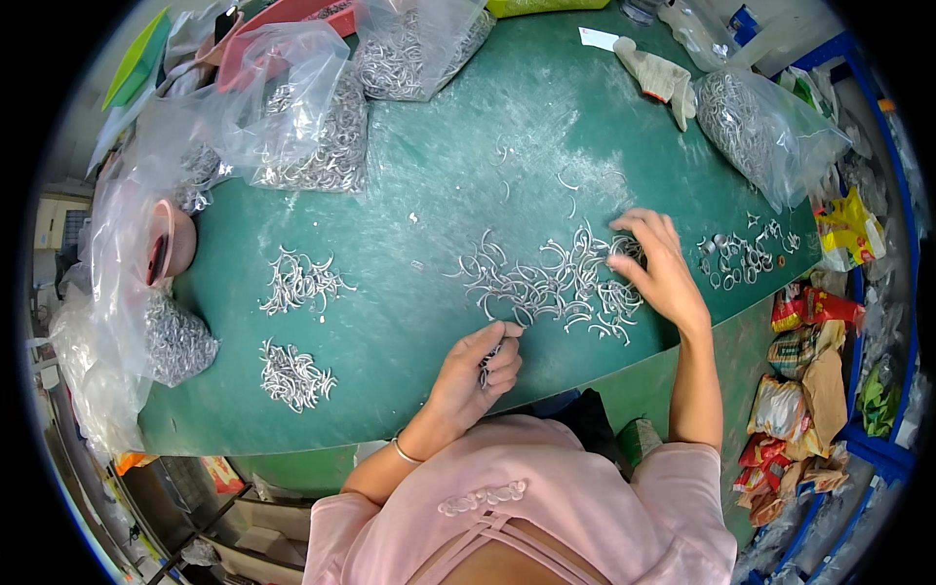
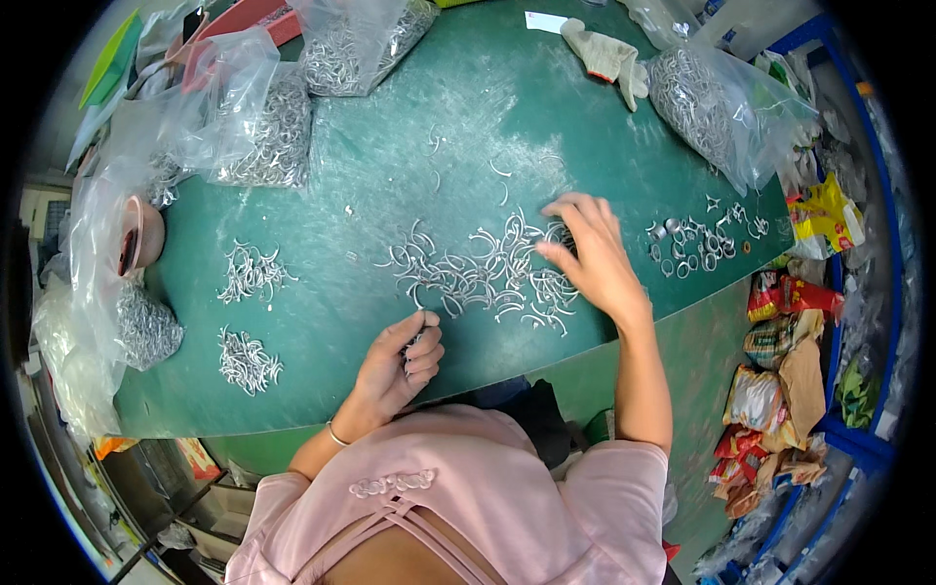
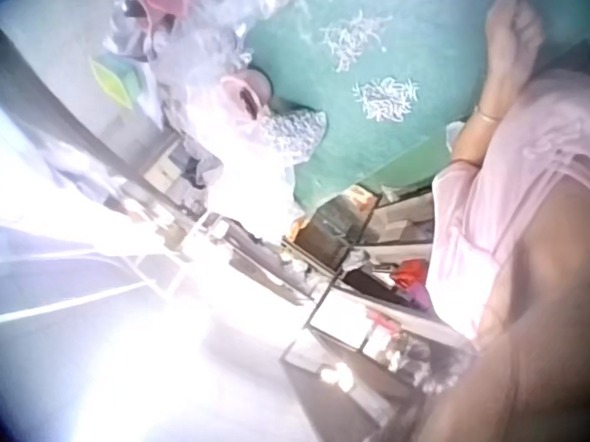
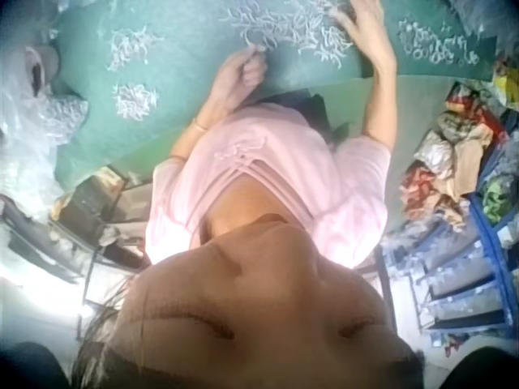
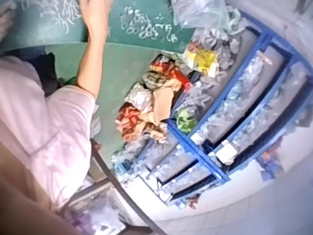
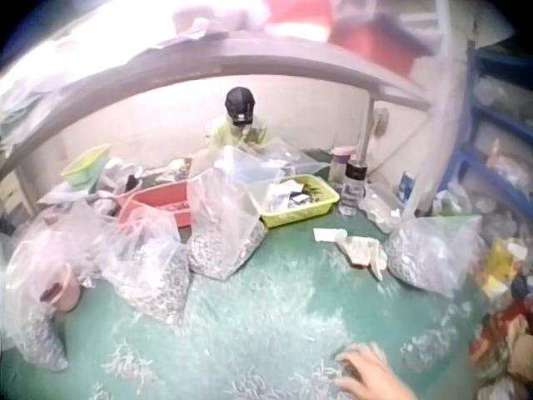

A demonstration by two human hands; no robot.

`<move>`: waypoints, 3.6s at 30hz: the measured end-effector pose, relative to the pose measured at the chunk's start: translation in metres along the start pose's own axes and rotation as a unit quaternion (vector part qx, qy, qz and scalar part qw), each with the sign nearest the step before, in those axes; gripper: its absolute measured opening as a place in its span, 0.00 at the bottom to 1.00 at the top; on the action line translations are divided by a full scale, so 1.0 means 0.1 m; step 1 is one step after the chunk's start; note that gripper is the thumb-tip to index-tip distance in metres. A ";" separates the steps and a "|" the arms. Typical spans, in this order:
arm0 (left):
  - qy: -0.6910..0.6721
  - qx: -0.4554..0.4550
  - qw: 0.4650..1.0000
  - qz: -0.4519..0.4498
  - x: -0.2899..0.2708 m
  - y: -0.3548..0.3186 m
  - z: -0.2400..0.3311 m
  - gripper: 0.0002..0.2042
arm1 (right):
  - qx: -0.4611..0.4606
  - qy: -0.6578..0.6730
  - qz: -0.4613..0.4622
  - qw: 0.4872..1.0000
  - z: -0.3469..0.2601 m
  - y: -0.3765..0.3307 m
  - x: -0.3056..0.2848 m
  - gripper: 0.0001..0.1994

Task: The person sorts small silver metal hooks on a green table, picking them up and placing them into piles. The person also gathers the sorted hooks and places them into a clear plastic bag.

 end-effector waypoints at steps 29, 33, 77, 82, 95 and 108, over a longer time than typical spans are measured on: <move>-0.007 0.008 1.000 -0.005 -0.12 -0.07 -0.07 0.11 | 0.023 0.126 0.177 0.976 0.15 0.07 0.01 0.08; 0.003 0.007 1.000 -0.005 -0.10 -0.06 -0.07 0.11 | -0.066 0.017 0.139 0.988 -0.21 0.18 0.06 0.15; -0.014 0.019 1.000 0.004 -0.17 -0.13 -0.03 0.11 | -0.080 -0.025 0.093 0.992 -0.60 0.49 0.41 0.05; -0.032 0.019 0.999 0.019 -0.18 -0.18 -0.01 0.11 | -0.005 0.381 0.008 0.925 -0.43 0.39 0.38 0.02; -0.055 0.093 0.993 -0.050 -0.43 -0.39 0.05 0.13 | -0.062 0.348 -0.343 0.870 -1.61 0.86 0.72 0.04; -0.089 0.186 0.974 -0.093 -0.67 -0.79 0.21 0.13 | -0.350 0.360 -0.299 0.812 -4.80 1.78 1.04 0.06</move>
Point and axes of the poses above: each hand's wrist, its own y-axis towards the middle knuckle, its own x-axis out of the palm, z = x × y, the point moved 4 cm from there along y, towards the middle knuckle, and after that the axes turned 9 degrees about -z, right-handed, at the moved point
